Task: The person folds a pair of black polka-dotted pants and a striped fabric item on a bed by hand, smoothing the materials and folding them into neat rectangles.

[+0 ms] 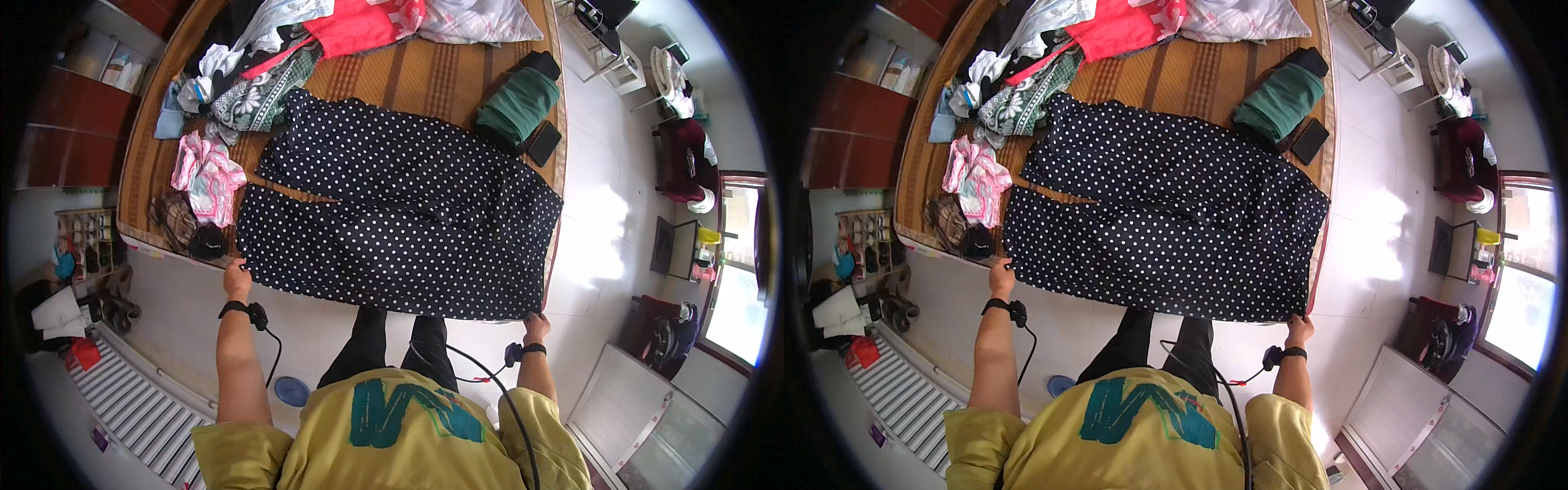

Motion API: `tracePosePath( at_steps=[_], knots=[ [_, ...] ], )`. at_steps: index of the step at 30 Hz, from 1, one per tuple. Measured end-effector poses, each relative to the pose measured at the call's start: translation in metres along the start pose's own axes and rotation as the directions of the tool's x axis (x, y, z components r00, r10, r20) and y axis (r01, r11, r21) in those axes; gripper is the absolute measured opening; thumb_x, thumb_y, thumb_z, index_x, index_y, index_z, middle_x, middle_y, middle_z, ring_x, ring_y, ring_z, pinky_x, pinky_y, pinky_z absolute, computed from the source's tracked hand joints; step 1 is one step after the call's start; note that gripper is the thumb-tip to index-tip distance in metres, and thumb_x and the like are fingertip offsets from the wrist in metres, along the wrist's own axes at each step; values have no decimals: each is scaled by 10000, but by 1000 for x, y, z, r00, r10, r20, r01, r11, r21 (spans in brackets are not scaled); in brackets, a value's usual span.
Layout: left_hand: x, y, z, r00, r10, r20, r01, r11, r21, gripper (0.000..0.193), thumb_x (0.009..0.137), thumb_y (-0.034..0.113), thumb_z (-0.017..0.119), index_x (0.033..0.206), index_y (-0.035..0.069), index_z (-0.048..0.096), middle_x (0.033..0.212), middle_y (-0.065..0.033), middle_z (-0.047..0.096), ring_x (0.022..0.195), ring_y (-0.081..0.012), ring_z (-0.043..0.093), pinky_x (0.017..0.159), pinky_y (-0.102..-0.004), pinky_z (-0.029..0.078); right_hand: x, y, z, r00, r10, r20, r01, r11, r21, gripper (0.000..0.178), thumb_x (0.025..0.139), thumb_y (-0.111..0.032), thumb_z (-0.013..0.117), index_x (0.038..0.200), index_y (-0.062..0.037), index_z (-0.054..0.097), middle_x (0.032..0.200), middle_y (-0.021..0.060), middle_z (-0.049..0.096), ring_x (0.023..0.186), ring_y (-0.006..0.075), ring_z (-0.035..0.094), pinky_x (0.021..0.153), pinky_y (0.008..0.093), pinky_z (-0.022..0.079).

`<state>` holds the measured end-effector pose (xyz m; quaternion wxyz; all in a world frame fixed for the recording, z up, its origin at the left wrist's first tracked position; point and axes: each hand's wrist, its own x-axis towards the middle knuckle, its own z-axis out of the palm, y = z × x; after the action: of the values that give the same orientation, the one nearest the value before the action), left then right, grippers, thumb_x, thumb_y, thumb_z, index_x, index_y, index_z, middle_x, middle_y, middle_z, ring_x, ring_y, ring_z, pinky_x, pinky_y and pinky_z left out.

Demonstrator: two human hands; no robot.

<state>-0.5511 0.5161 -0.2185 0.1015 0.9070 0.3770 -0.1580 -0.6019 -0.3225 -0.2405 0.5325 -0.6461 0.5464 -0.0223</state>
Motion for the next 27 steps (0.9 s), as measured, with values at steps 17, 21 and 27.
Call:
tracePosePath(
  at_steps=[17,21,27],
  knots=[
    [110,119,-31,989,146,15,-140,970,-201,309,862,224,667,1138,92,707,1175,-164,705,1121,-356,657,944,-454,527,35,9,13,981,99,-165,-181,762,-622,450,752,-177,653,1095,114,677,1036,268,705,954,353,697,858,415,545],
    [116,189,-39,970,223,-93,-231,968,-93,344,886,271,684,1169,76,693,1147,-186,711,1106,-363,661,957,-451,521,21,-18,34,946,-283,-161,33,575,-817,579,772,-138,641,1333,-8,587,1467,267,470,1378,423,433,1152,451,373],
    [108,262,-31,949,289,-126,-300,951,-81,374,898,238,686,1241,99,636,1338,-132,590,1247,-342,546,1045,-443,468,4,-112,116,830,-548,102,518,689,-506,515,876,-74,617,1374,16,523,1471,215,459,1374,364,433,1174,419,338]
  ],
)
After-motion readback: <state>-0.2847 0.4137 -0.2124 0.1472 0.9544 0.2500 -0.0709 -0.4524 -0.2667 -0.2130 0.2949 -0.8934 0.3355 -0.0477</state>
